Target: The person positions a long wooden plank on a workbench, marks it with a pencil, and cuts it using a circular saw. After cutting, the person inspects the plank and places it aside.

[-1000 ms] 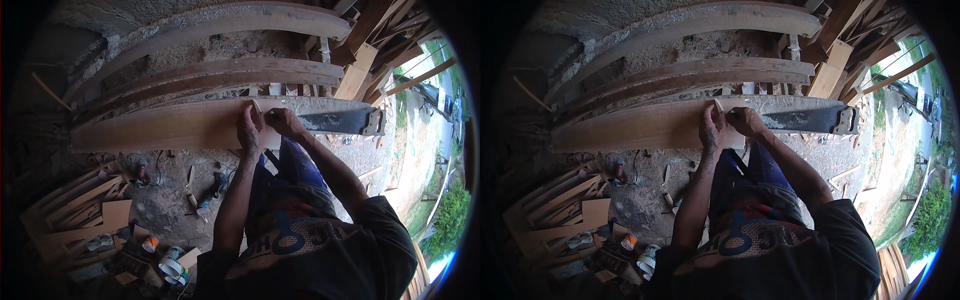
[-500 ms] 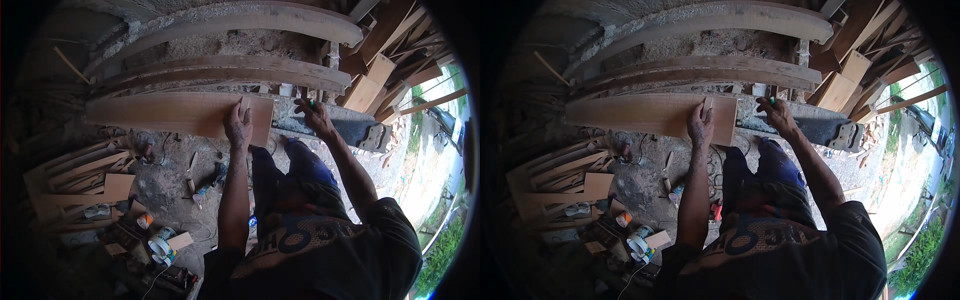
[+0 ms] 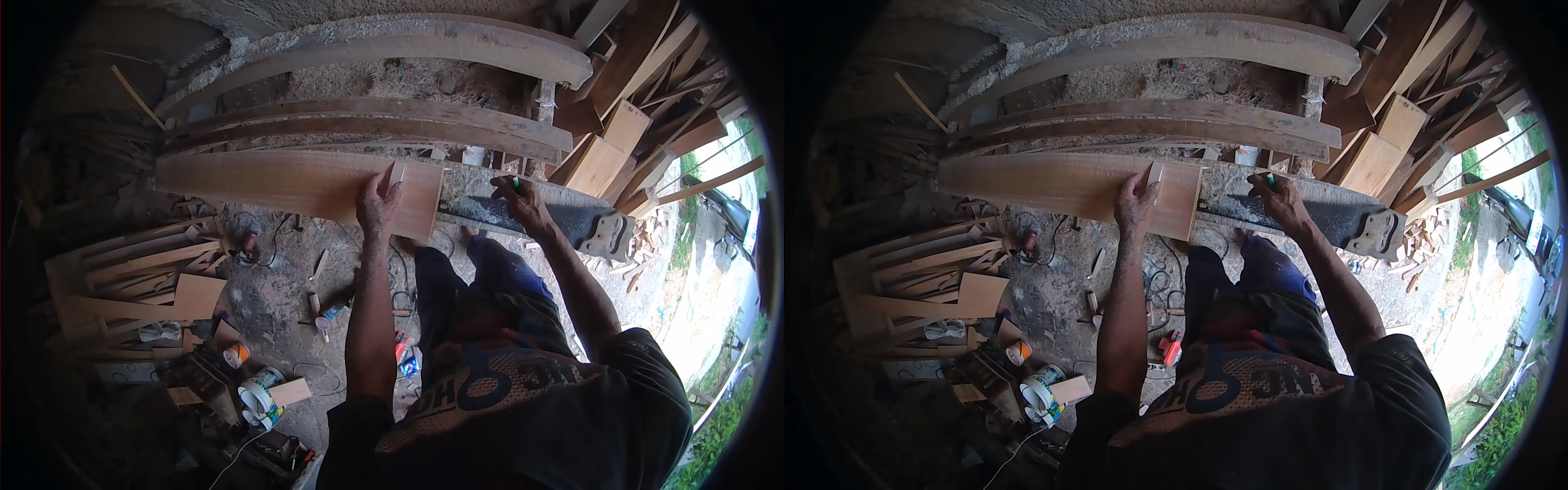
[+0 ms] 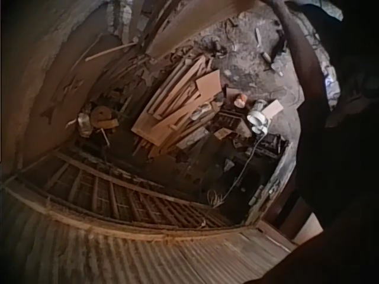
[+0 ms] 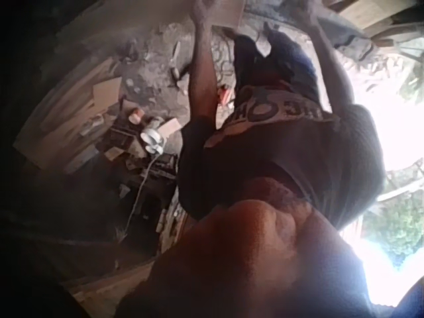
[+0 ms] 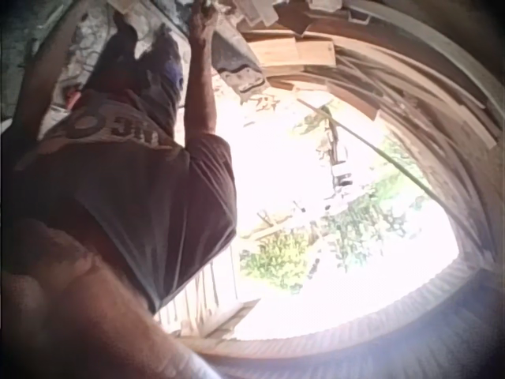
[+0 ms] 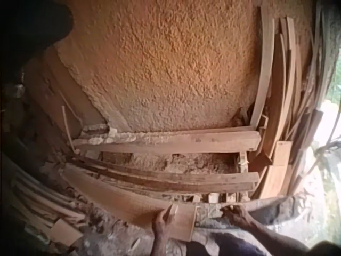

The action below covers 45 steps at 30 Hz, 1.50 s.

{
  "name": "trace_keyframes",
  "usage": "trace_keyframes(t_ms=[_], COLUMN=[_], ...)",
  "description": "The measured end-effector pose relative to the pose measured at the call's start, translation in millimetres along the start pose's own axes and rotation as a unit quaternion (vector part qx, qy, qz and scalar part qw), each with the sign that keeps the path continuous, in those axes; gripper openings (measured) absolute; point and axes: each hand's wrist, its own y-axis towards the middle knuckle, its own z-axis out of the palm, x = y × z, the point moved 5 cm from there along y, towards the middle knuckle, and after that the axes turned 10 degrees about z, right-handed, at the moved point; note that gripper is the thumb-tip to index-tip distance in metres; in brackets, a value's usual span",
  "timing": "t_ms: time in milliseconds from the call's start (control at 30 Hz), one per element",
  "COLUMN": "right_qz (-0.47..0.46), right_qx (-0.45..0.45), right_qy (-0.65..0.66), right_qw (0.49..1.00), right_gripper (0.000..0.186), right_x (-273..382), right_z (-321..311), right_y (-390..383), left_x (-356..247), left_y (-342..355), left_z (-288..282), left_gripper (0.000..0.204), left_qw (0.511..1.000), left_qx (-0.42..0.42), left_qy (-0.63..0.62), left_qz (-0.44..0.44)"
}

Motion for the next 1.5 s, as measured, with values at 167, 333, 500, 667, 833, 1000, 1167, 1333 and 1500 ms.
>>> trace_keyframes(t_ms=[167,333,500,667,833,1000,1167,1333,1500], right_qz=[-0.046,-0.022,-0.014,-0.034,0.011,-0.083,-0.247,-0.470,-0.511], right_qx=[0.018,0.015,0.014,0.015,0.029,0.024,0.144,0.098,0.083], right_qy=[-0.043,-0.030,-0.025,-0.017,0.080,-0.002,-0.068,-0.235,-0.321], right_qw=[0.998,0.999,0.999,0.999,0.996,0.996,0.956,0.845,0.793], right_gripper=[0.051,0.051,0.047,0.045,0.061,0.081,0.054,0.031,0.026], right_x=[2,13,6,-3,27,58,75,67,60], right_z=[21,27,24,23,28,41,101,147,167], right_y=[-1,-4,6,15,4,7,-7,-12,-9], left_x=[-37,-43,-41,-45,-47,-43,-35,-27,-31], left_y=[1,1,1,4,8,21,44,50,47], left_z=[-8,-10,-9,-10,-14,-15,-16,-14,-15], left_gripper=[0.032,0.030,0.027,0.026,0.030,0.032,0.033,0.039,0.036], left_qw=[0.992,0.989,0.989,0.989,0.988,0.983,0.961,0.954,0.953], left_qx=[0.058,0.058,0.064,0.055,0.041,0.112,0.210,0.239,0.240], left_qy=[0.107,0.137,0.130,0.134,0.147,0.132,0.151,0.144,0.155], left_qz=[-0.013,-0.005,-0.027,-0.016,0.005,-0.059,-0.094,-0.109,-0.101])
